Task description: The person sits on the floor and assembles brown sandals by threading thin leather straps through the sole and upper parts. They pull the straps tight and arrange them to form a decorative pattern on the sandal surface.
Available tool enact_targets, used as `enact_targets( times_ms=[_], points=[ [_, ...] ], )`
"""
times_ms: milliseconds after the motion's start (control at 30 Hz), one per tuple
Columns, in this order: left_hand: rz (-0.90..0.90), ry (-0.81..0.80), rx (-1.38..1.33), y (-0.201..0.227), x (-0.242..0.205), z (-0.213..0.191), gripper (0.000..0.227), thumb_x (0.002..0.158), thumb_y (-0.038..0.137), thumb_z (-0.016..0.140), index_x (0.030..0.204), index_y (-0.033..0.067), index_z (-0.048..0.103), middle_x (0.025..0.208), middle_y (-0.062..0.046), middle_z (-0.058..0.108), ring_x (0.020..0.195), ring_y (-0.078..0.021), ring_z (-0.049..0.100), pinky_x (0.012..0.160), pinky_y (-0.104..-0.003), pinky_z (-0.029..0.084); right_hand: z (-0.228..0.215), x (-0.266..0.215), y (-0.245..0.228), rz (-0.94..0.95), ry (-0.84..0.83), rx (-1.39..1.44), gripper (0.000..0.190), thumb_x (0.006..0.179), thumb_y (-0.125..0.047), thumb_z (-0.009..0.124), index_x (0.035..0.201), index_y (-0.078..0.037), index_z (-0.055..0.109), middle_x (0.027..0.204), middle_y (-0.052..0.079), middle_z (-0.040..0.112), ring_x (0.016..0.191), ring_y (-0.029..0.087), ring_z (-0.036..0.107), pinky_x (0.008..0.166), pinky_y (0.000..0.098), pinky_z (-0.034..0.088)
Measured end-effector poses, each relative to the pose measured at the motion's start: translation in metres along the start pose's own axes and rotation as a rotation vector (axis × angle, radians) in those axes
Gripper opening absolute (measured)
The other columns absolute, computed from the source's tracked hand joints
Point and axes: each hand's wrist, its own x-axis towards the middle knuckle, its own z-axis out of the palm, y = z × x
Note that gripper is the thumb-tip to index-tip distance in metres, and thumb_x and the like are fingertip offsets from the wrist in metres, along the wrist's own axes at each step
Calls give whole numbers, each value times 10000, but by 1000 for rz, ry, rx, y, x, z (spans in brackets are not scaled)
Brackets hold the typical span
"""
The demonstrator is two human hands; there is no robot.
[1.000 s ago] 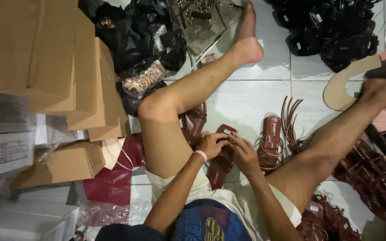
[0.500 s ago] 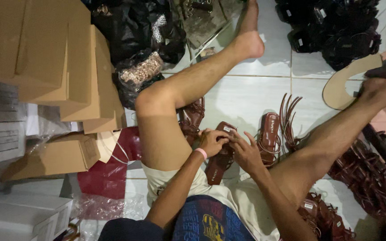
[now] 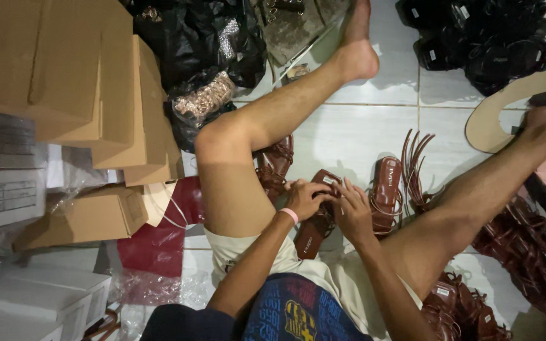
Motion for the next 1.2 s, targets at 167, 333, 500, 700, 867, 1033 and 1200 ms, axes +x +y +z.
enact_targets(
  times_ms=[167, 333, 500, 700, 867, 1033, 1200],
  points=[
    [-1, 88, -108, -6, -7, 21, 184, 878, 351, 743, 1013, 238, 796, 1054, -26, 780, 1028, -262, 665, 1007, -457, 386, -10, 5, -6, -37, -121, -157, 78, 859, -14, 690, 919, -59, 712, 1259, 111, 701, 1361, 292, 585, 1150, 548, 391],
    [-101, 88, -12, 7, -13, 17, 153, 817, 308, 777, 939, 228, 821, 1025, -26, 791, 1044, -262, 665, 973, -490, 329, -9, -3, -5, -38, -205, -216, 137, 844, -40, 683, 971, -70, 726, 1236, 92, 708, 1359, 262, 576, 1184, 576, 320],
    [-83, -23, 58, 24, -7, -7, 160, 793, 276, 795, 923, 199, 851, 985, -78, 781, 1024, -299, 641, 924, -537, 341, -10, -12, -3, -58, -122, -163, 170, 858, -18, 714, 1012, -87, 708, 1285, 81, 702, 1351, 216, 593, 1189, 534, 375],
    [-266, -250, -207, -1, 17, -33, 322, 888, 380, 739, 1093, 135, 780, 935, -144, 781, 826, -256, 746, 757, -346, 578, -26, -6, -10, 334, -54, 199, 404, 837, -118, 823, 1216, -66, 693, 1238, 102, 721, 1260, 258, 652, 1120, 507, 465],
    [-240, -180, -212, 1, 27, -23, 291, 836, 368, 789, 967, 109, 815, 929, -130, 784, 849, -241, 768, 777, -342, 585, -14, 10, -16, 385, -33, 281, 419, 800, -176, 849, 1181, -57, 721, 1135, 150, 749, 1056, 326, 707, 1006, 458, 494],
    [-254, -186, -212, 5, 26, -28, 254, 794, 343, 806, 915, 121, 827, 897, -115, 799, 827, -224, 781, 773, -340, 595, 6, 11, -25, 653, -21, 340, 273, 821, -209, 860, 1039, -60, 793, 914, 153, 754, 785, 269, 714, 808, 353, 571],
    [-253, -229, -168, 12, 30, -33, 222, 792, 314, 809, 892, 116, 825, 882, -108, 799, 815, -217, 782, 768, -348, 600, 9, 6, -20, 657, 12, 392, 287, 801, -218, 863, 1022, -50, 792, 915, 137, 766, 758, 190, 734, 697, 312, 571]
  ],
)
